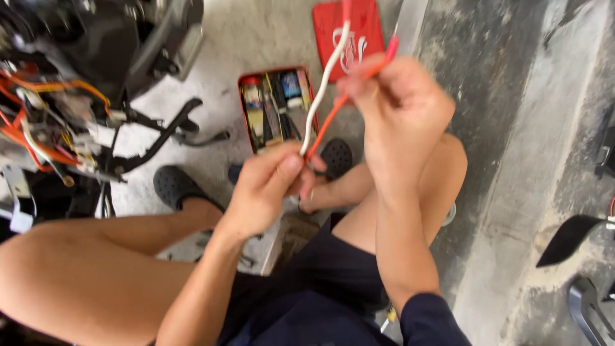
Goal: The person sits on the floor and works on the motorcycle's electrical system, stripping the insulation from white and orange wires using pliers. They then select a small connector from a plastic box and attach it to the prepared wire ends.
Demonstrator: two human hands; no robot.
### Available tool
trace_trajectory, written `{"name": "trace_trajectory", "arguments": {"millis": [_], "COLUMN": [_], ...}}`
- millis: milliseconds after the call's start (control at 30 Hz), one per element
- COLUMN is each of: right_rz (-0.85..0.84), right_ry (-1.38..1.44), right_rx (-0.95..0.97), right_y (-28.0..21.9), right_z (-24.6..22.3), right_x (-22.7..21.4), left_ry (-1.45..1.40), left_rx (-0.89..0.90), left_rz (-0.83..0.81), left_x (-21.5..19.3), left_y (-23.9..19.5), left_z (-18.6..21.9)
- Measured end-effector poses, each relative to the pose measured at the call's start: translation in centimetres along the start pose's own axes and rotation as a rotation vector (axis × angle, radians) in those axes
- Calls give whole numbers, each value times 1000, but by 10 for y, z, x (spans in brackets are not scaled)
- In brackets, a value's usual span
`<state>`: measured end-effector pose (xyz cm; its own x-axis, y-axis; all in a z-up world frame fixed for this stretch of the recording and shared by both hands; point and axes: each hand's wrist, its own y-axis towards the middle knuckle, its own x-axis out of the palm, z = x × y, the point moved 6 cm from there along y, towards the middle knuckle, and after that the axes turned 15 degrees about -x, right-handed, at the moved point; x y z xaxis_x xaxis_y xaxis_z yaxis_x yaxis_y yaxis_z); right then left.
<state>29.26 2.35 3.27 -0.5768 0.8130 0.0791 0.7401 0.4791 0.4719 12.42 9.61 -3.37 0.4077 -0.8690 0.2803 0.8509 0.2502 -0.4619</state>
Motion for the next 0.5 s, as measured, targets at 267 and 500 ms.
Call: {"name": "trace_trajectory", "arguments": {"millis": [267, 500], "right_rz": [-71, -69], "right_ry": [66, 55], "right_rx": [-122, -94], "right_y": [21, 15], "right_z": [-9, -5], "right_x": [22, 28], "left_ry": [8, 319], "left_rx": [130, 153], "left_rz": [-37, 231], "left_x": [0, -6], "left_y": [0, -7], "left_z": [14, 19]}}
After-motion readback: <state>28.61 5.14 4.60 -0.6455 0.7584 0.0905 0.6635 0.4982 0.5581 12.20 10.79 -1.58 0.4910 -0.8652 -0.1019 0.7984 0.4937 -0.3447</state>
